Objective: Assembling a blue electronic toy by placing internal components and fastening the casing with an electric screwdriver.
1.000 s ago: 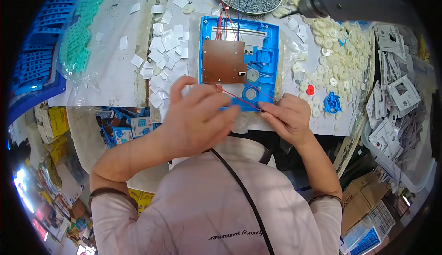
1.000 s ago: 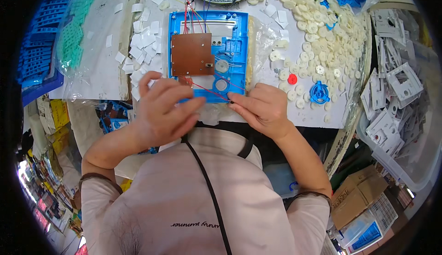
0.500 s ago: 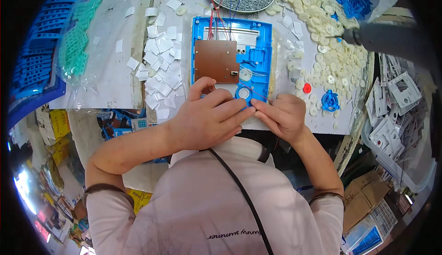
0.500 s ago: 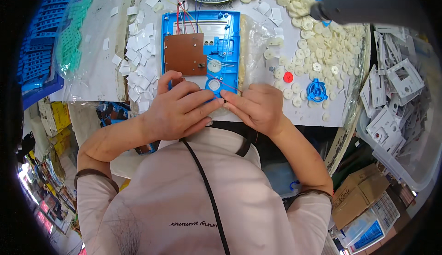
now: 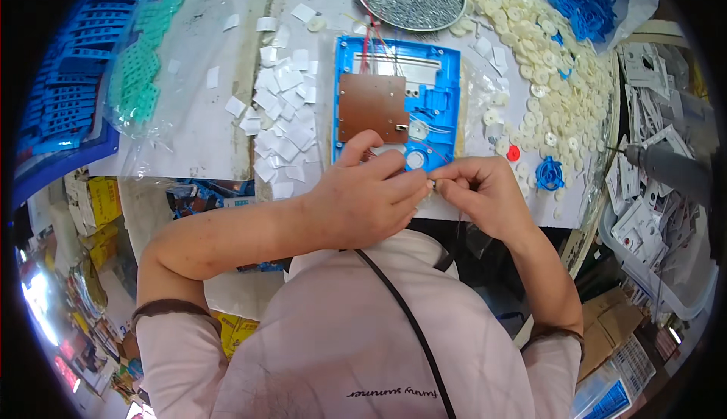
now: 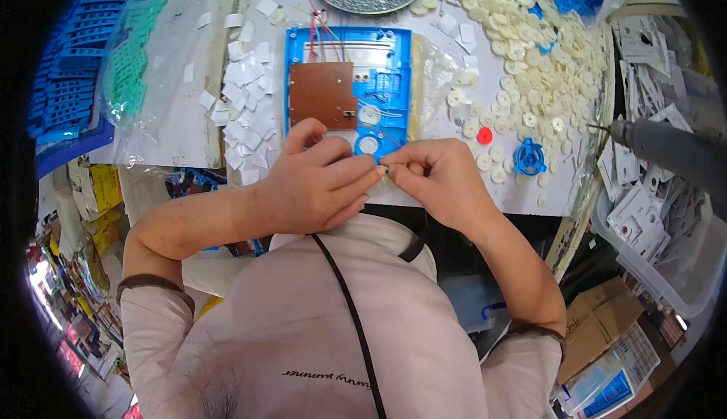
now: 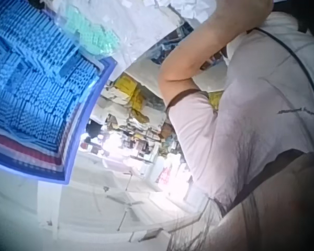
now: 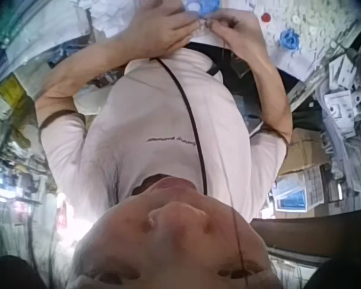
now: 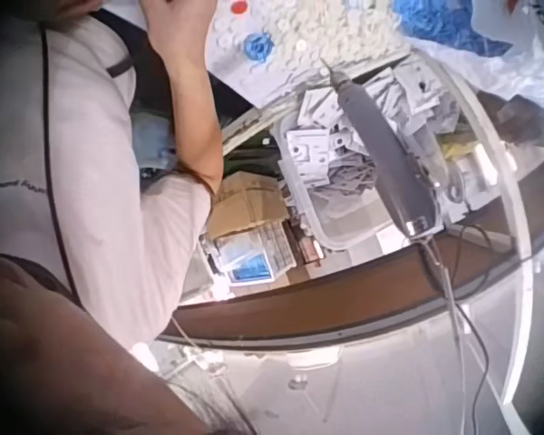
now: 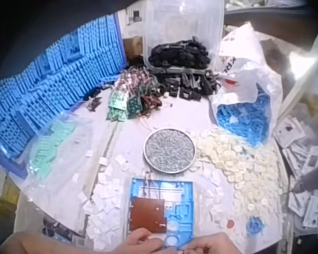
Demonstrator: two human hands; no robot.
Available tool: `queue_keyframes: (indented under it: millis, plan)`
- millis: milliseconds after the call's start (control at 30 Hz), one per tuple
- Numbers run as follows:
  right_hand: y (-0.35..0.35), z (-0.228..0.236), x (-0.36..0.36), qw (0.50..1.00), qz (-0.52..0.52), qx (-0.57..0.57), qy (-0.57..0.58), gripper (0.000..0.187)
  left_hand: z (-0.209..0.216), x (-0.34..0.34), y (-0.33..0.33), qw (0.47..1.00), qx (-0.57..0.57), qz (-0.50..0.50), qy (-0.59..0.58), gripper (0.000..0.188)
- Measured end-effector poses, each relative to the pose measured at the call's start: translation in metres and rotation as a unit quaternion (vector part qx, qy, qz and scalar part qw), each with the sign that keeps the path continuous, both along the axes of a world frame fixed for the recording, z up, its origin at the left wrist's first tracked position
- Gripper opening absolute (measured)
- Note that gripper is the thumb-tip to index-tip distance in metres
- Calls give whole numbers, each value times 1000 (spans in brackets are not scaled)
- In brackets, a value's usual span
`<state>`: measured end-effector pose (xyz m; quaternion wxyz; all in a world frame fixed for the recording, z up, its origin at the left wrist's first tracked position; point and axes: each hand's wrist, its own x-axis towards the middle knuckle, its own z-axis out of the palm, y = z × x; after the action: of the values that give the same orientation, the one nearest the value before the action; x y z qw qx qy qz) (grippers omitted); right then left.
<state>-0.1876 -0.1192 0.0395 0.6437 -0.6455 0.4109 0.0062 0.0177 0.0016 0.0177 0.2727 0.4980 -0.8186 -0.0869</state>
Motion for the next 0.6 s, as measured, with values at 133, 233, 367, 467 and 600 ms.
queue_keyframes:
  millis: [133,233,367,467,600]
  plan:
    - [-1,4,4,999,27,-37,22,13,-1,-1,0,1000,-15,-3,-3,32]
    - [-15,25,21,986,105,-128,15,10,5,8,-1,999,30,-27,36,36]
    - [-38,27,82,893,43,-446,-33,14,9,28,-7,993,13,11,119,34]
    - [-50,5,122,804,97,-571,135,23,12,48,-34,980,-19,158,124,22]
    - [-52,-13,126,838,38,-541,62,25,3,71,-71,945,-41,309,98,21]
